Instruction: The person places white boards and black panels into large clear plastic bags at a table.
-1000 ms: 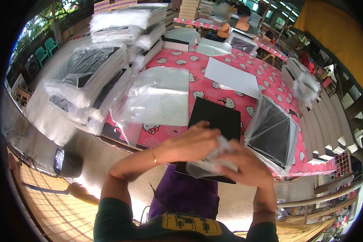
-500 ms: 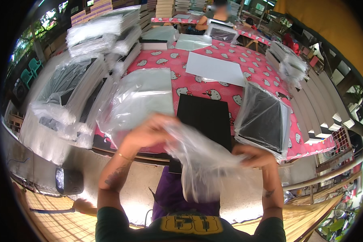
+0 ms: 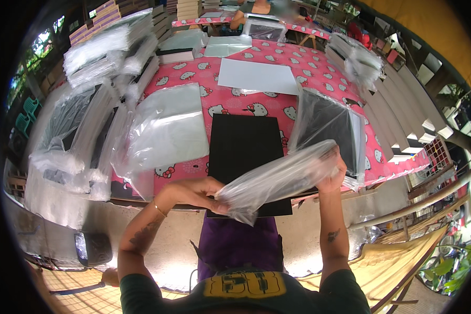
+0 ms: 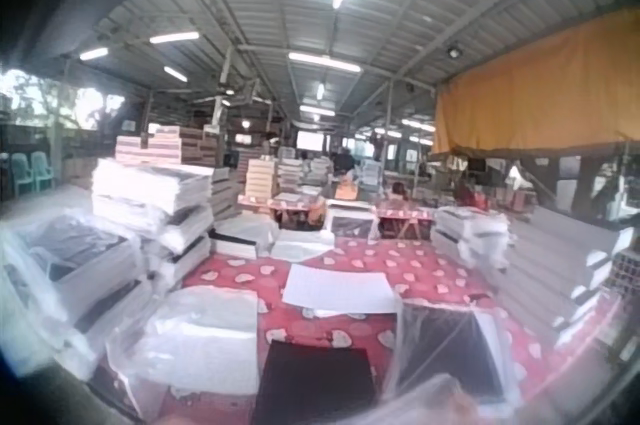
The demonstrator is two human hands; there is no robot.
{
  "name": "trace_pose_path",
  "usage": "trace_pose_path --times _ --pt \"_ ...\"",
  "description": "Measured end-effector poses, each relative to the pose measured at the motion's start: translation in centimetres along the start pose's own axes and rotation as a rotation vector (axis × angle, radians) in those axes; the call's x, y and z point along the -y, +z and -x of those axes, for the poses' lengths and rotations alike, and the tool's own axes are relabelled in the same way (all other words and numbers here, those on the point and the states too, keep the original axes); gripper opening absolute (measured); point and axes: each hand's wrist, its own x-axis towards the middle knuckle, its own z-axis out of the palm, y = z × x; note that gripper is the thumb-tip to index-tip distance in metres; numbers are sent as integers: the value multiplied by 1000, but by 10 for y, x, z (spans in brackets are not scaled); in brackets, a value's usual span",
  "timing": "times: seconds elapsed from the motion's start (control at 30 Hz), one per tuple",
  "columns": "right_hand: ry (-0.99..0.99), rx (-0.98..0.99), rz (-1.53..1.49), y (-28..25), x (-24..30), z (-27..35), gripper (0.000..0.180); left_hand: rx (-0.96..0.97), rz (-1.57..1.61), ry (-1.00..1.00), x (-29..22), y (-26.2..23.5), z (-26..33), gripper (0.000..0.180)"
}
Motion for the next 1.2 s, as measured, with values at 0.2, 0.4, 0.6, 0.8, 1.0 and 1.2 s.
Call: trace_pose_path --times 0.2,0.4,0.6,0.8,1.0,1.2 --pt "403 498 182 -12 -11 33 32 -602 1007 160 15 15 40 38" --pt "377 199 933 -25 -56 129 18 -774 1114 7 15 110 51 20" --pt "82 -727 918 8 -123 133 43 -1211 454 -512 13 180 10 41" --pt "-41 -744 791 14 -108 133 41 -1244 325 -377 -2 177 23 28" --pt "-125 -271 192 30 0 125 31 -1105 714 281 -23 111 75 26" --pt "-283 1 -113 79 60 -9 46 -1097 1210 708 -93 -14 23 29"
